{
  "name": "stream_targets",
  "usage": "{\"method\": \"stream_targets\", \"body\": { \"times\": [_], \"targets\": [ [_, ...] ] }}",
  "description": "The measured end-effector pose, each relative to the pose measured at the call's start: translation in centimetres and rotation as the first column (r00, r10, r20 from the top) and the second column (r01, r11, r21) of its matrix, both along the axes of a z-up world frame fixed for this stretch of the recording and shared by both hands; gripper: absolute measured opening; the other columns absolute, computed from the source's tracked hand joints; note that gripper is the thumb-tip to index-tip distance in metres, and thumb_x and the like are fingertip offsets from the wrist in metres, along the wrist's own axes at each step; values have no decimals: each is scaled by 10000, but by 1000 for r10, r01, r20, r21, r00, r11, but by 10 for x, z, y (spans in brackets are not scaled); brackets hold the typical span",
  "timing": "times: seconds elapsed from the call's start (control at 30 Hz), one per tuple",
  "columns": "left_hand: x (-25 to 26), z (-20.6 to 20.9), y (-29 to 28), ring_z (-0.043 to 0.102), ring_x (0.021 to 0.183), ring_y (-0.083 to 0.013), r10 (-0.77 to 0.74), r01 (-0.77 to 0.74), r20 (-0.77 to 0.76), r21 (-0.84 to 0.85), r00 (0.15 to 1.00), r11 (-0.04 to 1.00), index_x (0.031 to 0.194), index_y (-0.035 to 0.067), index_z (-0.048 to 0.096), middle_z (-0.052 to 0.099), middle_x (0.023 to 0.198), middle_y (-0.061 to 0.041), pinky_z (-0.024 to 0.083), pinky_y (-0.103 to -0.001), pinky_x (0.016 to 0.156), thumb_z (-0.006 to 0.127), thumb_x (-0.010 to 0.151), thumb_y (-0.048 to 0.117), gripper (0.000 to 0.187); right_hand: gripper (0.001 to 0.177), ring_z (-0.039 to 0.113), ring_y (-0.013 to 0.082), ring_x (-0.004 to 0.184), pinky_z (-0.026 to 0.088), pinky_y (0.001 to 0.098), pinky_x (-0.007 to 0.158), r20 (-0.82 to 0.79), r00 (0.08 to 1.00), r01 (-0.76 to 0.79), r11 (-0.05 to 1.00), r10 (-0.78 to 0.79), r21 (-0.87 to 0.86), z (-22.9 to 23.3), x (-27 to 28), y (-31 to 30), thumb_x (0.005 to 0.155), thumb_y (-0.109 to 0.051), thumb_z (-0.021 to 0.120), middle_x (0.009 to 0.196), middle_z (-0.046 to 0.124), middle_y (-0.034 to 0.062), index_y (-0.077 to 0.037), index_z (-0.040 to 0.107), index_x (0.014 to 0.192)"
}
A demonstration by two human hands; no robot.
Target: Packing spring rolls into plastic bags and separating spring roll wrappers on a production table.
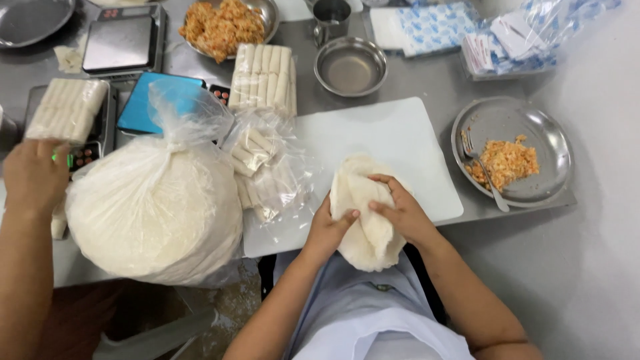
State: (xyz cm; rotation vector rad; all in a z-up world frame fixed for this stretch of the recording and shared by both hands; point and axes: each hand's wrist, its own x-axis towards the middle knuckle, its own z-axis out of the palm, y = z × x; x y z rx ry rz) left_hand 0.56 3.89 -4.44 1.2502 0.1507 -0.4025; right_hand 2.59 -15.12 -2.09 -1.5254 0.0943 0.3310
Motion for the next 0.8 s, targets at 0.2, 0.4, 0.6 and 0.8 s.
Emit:
{"method": "stream_targets", "body": {
  "times": [0.2,0.4,0.6,0.8],
  "targets": [
    [-8,15,-7,586,1292,-293,-6,-22,191,146,982,989,1526,85,471,616,1422,-173,466,-471,1081,613,972,108,572,171,725,231,1009,553,382,929,406,911,130,887,69,-443,6,-5,7,912,-207,800,962,746,72,-84,761,1023],
    [-7,66,2,476,1409,-346,-57,54,53,57,997,997,1590,89,347,514,1506,-212,387,-498,1157,716,910,343,815,468,686,404,1120,479,587,1022,227,963,-34,896,148,-443,24,-12,10,868,-25,686,980,703,231,-120,500,1287],
    [-4,60,-3,592,1190,-291,30,-30,-3,17,1000,999,1470,-37,515,632,1311,-250,491,-437,1047,455,1057,322,551,109,702,250,813,561,380,747,452,844,6,838,288,-545,21,-18,11,904,-186,750,814,679,70,-89,704,886],
    [-5,49,6,706,1081,-323,-175,97,192,359,966,928,1405,-4,599,716,1173,-265,572,-444,925,699,881,152,555,35,734,302,902,579,405,782,659,731,180,881,178,-437,-11,-27,-2,894,-49,680,902,725,141,-25,705,897]
  ]
}}
